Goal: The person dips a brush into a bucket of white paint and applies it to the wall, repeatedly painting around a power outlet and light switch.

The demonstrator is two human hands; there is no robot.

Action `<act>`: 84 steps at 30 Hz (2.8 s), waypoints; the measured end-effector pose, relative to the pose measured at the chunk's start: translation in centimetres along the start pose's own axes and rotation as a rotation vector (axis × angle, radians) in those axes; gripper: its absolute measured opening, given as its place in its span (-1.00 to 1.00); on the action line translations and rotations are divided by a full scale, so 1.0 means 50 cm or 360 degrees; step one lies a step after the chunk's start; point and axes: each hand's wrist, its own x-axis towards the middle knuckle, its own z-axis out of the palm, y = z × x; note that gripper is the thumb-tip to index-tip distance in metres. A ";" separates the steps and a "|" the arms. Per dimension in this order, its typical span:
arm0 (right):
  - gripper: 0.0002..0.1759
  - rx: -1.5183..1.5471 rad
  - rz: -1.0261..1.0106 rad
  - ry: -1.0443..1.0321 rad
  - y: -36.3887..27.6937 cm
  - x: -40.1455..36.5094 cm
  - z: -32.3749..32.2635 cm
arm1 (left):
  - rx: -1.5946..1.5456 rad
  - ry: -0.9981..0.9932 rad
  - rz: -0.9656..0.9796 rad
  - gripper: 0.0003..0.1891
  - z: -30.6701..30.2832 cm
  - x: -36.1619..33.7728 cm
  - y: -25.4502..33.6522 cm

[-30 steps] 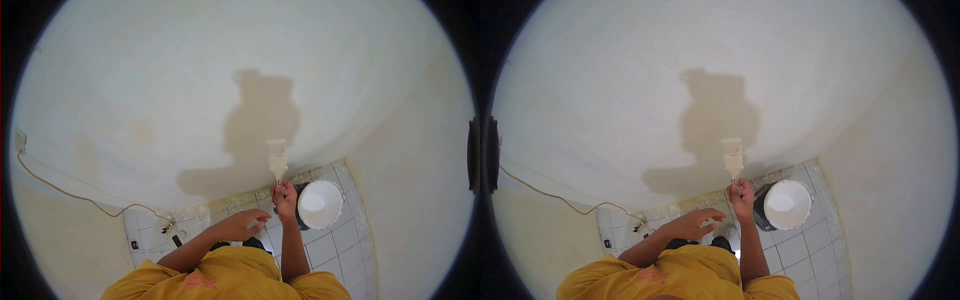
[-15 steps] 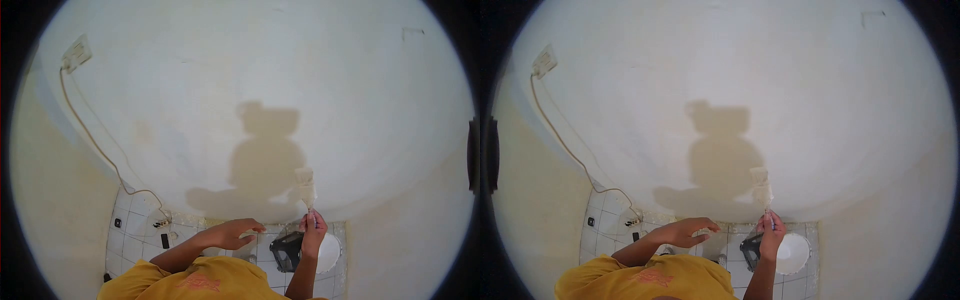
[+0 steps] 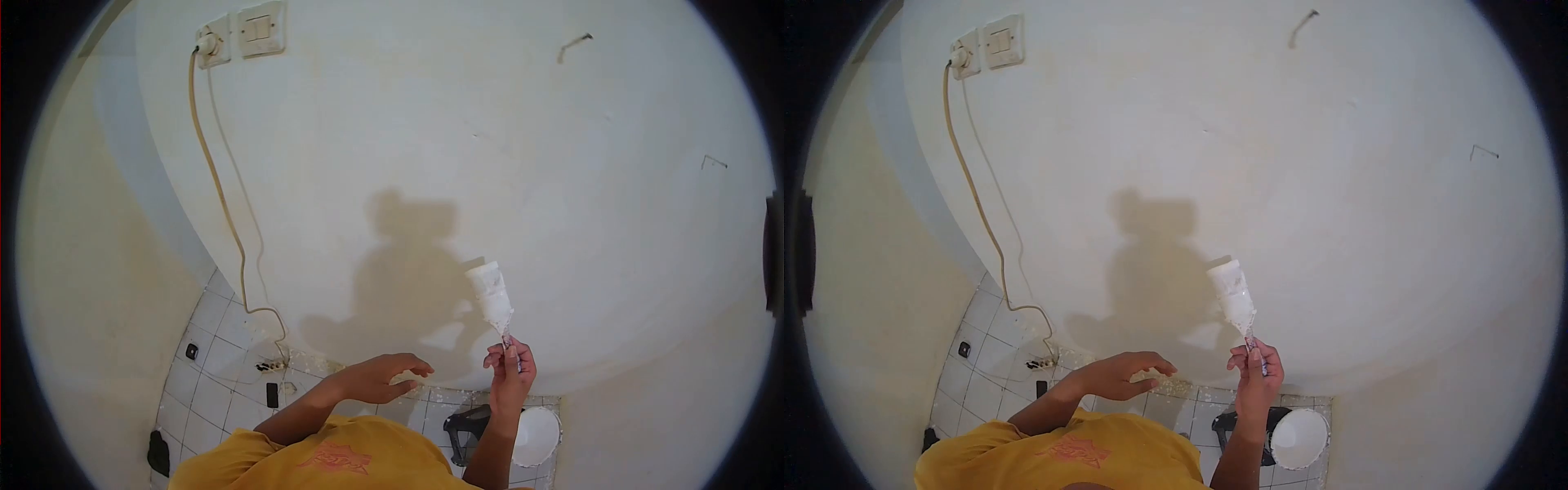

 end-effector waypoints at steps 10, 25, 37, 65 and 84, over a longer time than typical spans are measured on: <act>-0.80 -0.0404 -0.0253 -0.0274 -0.096 -0.032 0.203 | 0.0107 0.0162 0.0227 -0.66 -0.084 -0.143 0.086; -0.85 -0.1336 -0.1787 -0.1176 -0.343 0.125 0.599 | 0.1066 0.0955 0.0861 -0.53 -0.474 -0.200 0.291; -0.78 -0.1396 -0.1796 -0.1323 -0.438 0.185 0.830 | 0.1576 0.1792 0.1817 -0.50 -0.879 0.052 0.402; -0.80 -0.2377 -0.2536 -0.2214 -0.223 0.197 0.723 | 0.1808 0.2065 0.1650 -0.53 -0.872 0.061 0.390; -0.61 -0.1943 -0.3270 -0.1353 -0.496 0.281 0.888 | 0.1900 0.2138 0.1683 -0.54 -0.873 0.076 0.388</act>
